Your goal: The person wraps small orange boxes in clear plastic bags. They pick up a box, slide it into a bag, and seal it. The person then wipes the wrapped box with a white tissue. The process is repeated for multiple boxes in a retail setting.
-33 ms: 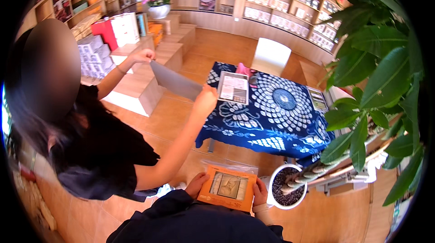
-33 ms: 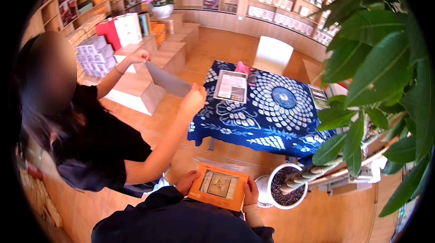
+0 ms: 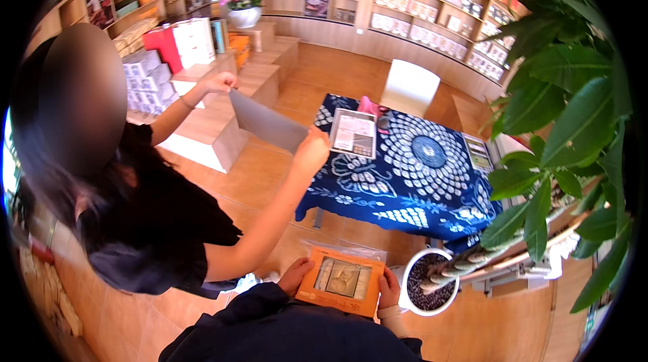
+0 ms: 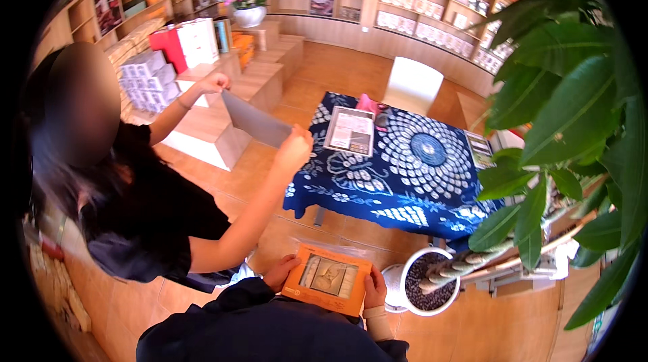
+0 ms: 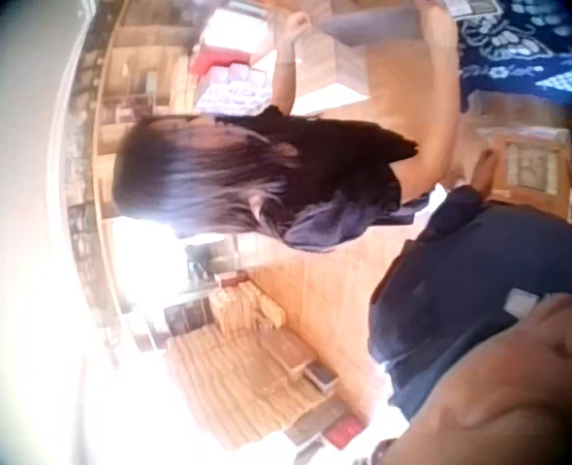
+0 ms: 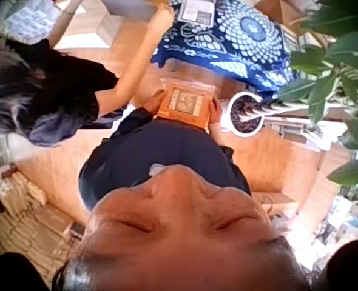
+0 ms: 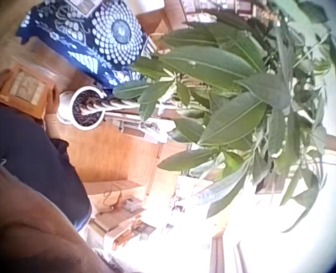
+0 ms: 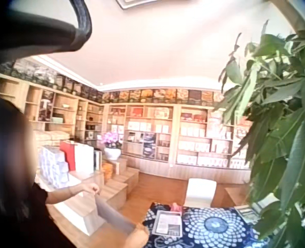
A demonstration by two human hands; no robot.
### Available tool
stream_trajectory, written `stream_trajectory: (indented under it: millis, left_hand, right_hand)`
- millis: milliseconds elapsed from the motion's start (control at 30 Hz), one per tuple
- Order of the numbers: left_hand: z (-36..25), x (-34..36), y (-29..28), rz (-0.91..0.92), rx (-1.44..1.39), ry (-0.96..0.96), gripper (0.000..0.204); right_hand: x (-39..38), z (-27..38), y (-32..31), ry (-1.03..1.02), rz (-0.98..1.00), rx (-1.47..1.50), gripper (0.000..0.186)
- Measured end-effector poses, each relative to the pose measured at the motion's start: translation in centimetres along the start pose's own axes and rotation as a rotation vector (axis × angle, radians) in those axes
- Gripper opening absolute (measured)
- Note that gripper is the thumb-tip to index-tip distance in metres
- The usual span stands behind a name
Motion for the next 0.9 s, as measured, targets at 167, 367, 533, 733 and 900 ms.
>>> stream_trajectory:
  millis: [167,367,533,733,900]
  left_hand:
    - [0.0,0.0,-0.6,-0.017,-0.019,0.028,0.034]
    - [-0.7,-0.1,0.0,0.016,-0.035,0.016,0.034]
    - [-0.7,-0.6,0.8,0.033,0.069,-0.008,0.039]
    - [-0.7,-1.1,1.5,0.063,0.03,-0.044,0.046]
    - [-0.4,-1.8,1.2,0.078,0.017,-0.031,0.046]
  right_hand:
    - [0.6,0.8,1.0,-0.016,0.091,-0.048,0.036]
    - [1.5,-2.3,-0.7,0.107,0.024,0.192,0.031]
    - [2.7,-0.3,1.5,0.131,0.075,0.422,0.032]
    - [2.6,-0.9,2.2,0.177,0.142,0.476,0.038]
    - [1.6,-0.3,3.3,0.2,0.207,0.405,0.037]
Point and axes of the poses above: each hand's wrist, its own x-axis towards the middle knuckle, its own y-axis out of the palm, z = x × y, the point moved 10 cm from there along x, towards the middle knuckle, and after that the axes turned 10 degrees about z, right-handed, at the moved point
